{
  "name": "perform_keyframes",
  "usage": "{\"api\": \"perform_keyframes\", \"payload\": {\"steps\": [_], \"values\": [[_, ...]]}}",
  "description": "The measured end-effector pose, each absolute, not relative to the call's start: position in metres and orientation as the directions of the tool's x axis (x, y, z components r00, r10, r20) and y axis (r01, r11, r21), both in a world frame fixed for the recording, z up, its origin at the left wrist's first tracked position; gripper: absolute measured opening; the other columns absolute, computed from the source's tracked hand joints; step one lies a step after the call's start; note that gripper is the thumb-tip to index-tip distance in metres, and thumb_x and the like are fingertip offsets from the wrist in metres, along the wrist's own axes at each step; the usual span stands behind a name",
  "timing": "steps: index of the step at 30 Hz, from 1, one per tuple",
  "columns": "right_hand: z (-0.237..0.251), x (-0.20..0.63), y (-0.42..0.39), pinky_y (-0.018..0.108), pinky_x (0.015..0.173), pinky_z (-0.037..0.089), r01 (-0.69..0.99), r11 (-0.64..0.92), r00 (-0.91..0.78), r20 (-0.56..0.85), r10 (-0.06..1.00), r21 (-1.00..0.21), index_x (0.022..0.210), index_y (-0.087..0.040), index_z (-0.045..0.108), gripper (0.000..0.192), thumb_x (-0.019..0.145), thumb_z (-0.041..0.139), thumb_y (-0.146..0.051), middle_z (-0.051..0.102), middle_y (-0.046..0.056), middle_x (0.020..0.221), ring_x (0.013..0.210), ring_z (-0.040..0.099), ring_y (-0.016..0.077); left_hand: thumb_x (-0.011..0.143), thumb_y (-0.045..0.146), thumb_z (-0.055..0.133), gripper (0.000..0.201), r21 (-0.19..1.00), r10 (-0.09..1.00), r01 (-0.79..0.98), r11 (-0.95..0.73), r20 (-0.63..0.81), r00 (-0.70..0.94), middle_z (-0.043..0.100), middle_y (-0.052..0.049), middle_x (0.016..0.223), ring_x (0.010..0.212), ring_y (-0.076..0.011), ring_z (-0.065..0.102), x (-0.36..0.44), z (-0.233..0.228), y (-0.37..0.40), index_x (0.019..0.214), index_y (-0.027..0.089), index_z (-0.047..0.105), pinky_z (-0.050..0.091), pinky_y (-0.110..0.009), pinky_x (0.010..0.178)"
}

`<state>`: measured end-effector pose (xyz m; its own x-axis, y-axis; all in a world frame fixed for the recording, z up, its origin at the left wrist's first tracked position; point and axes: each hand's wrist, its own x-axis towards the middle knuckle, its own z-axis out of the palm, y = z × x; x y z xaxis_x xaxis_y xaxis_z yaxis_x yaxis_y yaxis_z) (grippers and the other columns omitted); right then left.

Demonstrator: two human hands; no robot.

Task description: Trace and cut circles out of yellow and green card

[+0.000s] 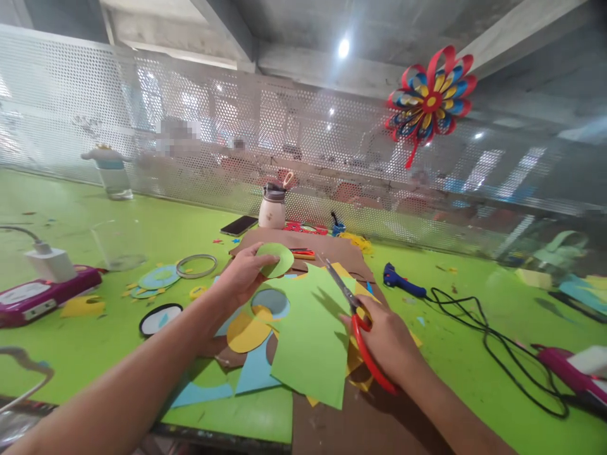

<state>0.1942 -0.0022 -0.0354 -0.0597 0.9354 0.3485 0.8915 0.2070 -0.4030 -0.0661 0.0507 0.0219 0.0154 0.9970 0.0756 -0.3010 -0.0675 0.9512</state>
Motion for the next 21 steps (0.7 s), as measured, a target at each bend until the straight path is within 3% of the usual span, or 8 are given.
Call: {"api": "perform_keyframes", "payload": {"steps": [6,9,13,17,21], "values": [[-0.047,0.190,-0.002,0.030,0.054,0.049,0.866,0.284,-0.058,0.480,0.875,-0.413,0.105,-0.025,0.066,0.033,0.083,0.061,-0.050,0.073,0.005,0.078,0.062,0.067,0.0235,0.061,0.018,0.079,0.040,0.967,0.980,-0.251,0.046,0.004,0.197,0.071,-0.005,0.078,0.068,-0.0195,0.068,-0.058,0.020,0.042,0.097,0.015,0.061,0.055,-0.031,0.065],[-0.041,0.194,0.000,0.031,0.066,0.053,0.840,0.332,0.009,0.622,0.783,-0.429,0.109,-0.019,0.064,0.035,0.086,0.059,-0.044,0.074,0.008,0.088,0.068,0.067,0.0212,0.060,0.017,0.080,0.050,0.973,0.951,-0.198,0.115,-0.050,0.305,0.069,-0.003,0.078,0.066,-0.0182,0.067,-0.051,0.018,0.034,0.105,0.016,0.061,0.052,-0.028,0.059],[-0.035,0.209,0.008,0.038,0.078,0.053,0.828,0.334,0.160,0.761,0.629,-0.450,0.111,-0.012,0.061,0.037,0.085,0.058,-0.038,0.073,0.015,0.095,0.078,0.068,0.0251,0.061,0.015,0.079,0.056,0.974,0.917,-0.145,0.174,-0.107,0.384,0.069,-0.002,0.081,0.067,-0.0150,0.064,-0.045,0.016,0.029,0.112,0.017,0.058,0.050,-0.025,0.061],[-0.033,0.219,0.016,0.042,0.082,0.053,0.788,0.350,0.257,0.787,0.561,-0.507,0.111,-0.012,0.060,0.034,0.084,0.057,-0.034,0.072,0.016,0.099,0.084,0.068,0.0270,0.063,0.017,0.078,0.050,0.975,0.890,-0.113,0.193,-0.126,0.437,0.068,-0.002,0.083,0.071,-0.0159,0.065,-0.044,0.011,0.032,0.109,0.018,0.058,0.049,-0.025,0.063],[-0.031,0.212,0.016,0.041,0.084,0.052,0.707,0.391,0.312,0.757,0.574,-0.589,0.112,-0.014,0.058,0.033,0.086,0.056,-0.034,0.070,0.012,0.096,0.085,0.067,0.0252,0.069,0.022,0.074,0.047,0.979,0.855,-0.068,0.191,-0.131,0.502,0.067,-0.002,0.081,0.070,-0.0156,0.064,-0.044,0.007,0.034,0.113,0.019,0.058,0.048,-0.025,0.061]]}}
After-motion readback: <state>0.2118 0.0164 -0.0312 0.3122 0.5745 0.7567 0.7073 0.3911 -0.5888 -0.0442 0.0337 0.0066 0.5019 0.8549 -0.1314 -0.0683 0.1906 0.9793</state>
